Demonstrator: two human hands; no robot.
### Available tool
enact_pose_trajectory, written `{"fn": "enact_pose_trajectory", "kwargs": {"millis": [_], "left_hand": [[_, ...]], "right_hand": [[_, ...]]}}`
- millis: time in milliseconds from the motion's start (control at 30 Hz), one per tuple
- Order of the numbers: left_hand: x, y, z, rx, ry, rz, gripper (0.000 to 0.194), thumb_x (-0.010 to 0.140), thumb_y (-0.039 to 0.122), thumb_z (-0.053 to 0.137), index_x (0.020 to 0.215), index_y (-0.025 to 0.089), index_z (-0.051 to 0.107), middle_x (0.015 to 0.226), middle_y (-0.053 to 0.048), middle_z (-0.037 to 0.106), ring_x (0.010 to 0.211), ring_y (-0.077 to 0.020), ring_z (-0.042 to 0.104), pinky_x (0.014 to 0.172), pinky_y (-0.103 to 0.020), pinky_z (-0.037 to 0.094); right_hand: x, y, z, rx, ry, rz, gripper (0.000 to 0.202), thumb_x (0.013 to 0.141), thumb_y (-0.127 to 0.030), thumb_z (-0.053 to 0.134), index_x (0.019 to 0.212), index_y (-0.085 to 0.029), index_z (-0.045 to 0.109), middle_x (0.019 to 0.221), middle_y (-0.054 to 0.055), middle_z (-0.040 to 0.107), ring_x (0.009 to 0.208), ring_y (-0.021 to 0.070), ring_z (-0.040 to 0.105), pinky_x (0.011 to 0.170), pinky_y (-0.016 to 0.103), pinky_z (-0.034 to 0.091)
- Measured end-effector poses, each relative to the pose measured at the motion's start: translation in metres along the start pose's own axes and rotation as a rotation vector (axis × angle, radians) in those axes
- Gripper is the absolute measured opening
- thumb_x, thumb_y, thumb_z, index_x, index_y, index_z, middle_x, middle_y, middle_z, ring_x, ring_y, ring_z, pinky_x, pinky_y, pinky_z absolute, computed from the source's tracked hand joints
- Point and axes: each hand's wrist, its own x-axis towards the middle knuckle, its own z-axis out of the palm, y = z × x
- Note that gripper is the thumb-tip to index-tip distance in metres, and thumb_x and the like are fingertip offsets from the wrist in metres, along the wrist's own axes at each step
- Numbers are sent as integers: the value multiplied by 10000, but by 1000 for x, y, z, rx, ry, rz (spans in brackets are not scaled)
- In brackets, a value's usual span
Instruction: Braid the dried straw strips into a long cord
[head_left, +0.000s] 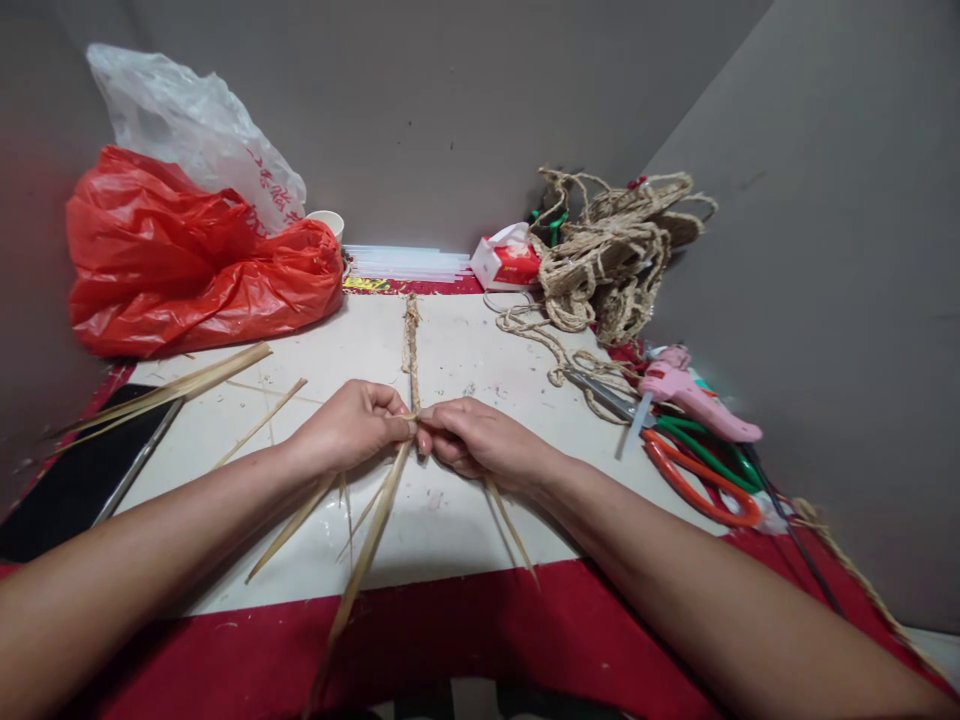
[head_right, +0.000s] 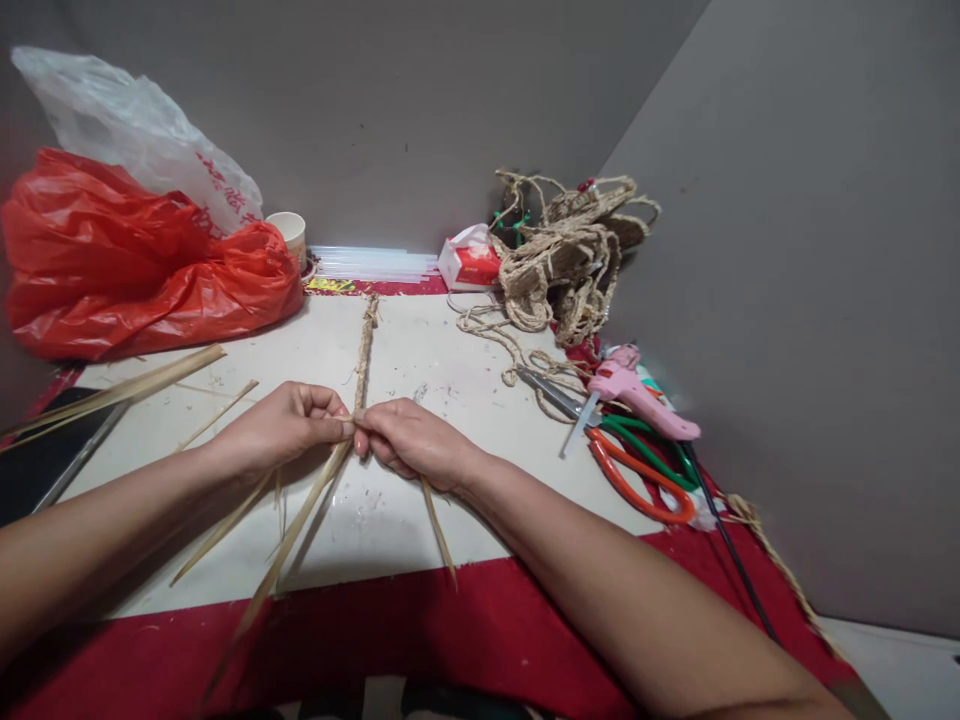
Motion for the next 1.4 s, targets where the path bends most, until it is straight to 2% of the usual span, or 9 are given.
{"fn": "enact_pose_trajectory", "kwargs": {"millis": [400,567,733,967,1133,1200,1267,1300,1400], "left_hand": [[1,18,-14,317,-35,60,169,686,238,572,599,140,680,487,10,551,434,-70,375,435,-192,264],[-10,19,-1,98,-170,-94,190,761,266,518,697,132,638,545,-35,614,375,-88,458,374,-191,322],[-21,0,24,-64,-70,-74,170,826,279,461,885,145,547,652,-49,631,443,-136,585,426,-247,454],[-22,-11,40,84,95,62,138,786,157,426,855,144,545,656,-37,618,479,-115,573,456,-224,433],[-33,6,25,236,53,82,238,753,229,517,948,129,609,555,-7,595,465,-118,519,450,-217,355],[-35,13,13,341,167,90,289,758,279,524,973,121,634,521,0,574,451,-125,495,457,-230,340],[-31,15,4,388,332,179,293,762,294,523,972,134,650,631,-24,620,550,-138,533,528,-239,371],[-28,13,2,367,350,219,269,767,293,518,941,141,656,691,-33,634,605,-141,546,568,-240,385],[-13,0,4,173,104,173,223,804,276,453,748,141,621,673,-32,604,599,-121,523,589,-234,391]], "right_hand": [[0,7,5,-162,127,-90,270,837,-247,474,590,-145,511,373,-79,329,331,30,226,354,187,159],[-2,7,9,-10,136,-72,303,831,-241,474,544,-145,489,372,-72,334,320,26,214,336,184,137],[-4,7,10,281,19,59,390,821,-282,476,472,-182,334,350,-84,262,311,23,116,314,187,73],[-6,9,15,276,34,6,262,741,-269,589,545,-141,472,382,-53,409,302,17,220,304,164,102],[-7,6,15,335,71,28,166,719,-226,614,614,-127,531,376,-107,275,321,11,147,316,156,94],[-7,4,13,348,53,36,141,726,-232,618,664,-120,559,391,-112,260,335,11,126,323,157,83],[-8,3,11,351,25,51,138,740,-242,613,712,-111,583,404,-114,250,346,13,111,328,158,72],[-8,3,10,353,16,58,139,743,-245,613,727,-109,589,407,-115,245,350,13,104,330,158,67],[-8,2,7,349,-6,66,147,734,-251,624,705,-115,576,408,-116,238,354,14,96,332,159,62]]}}
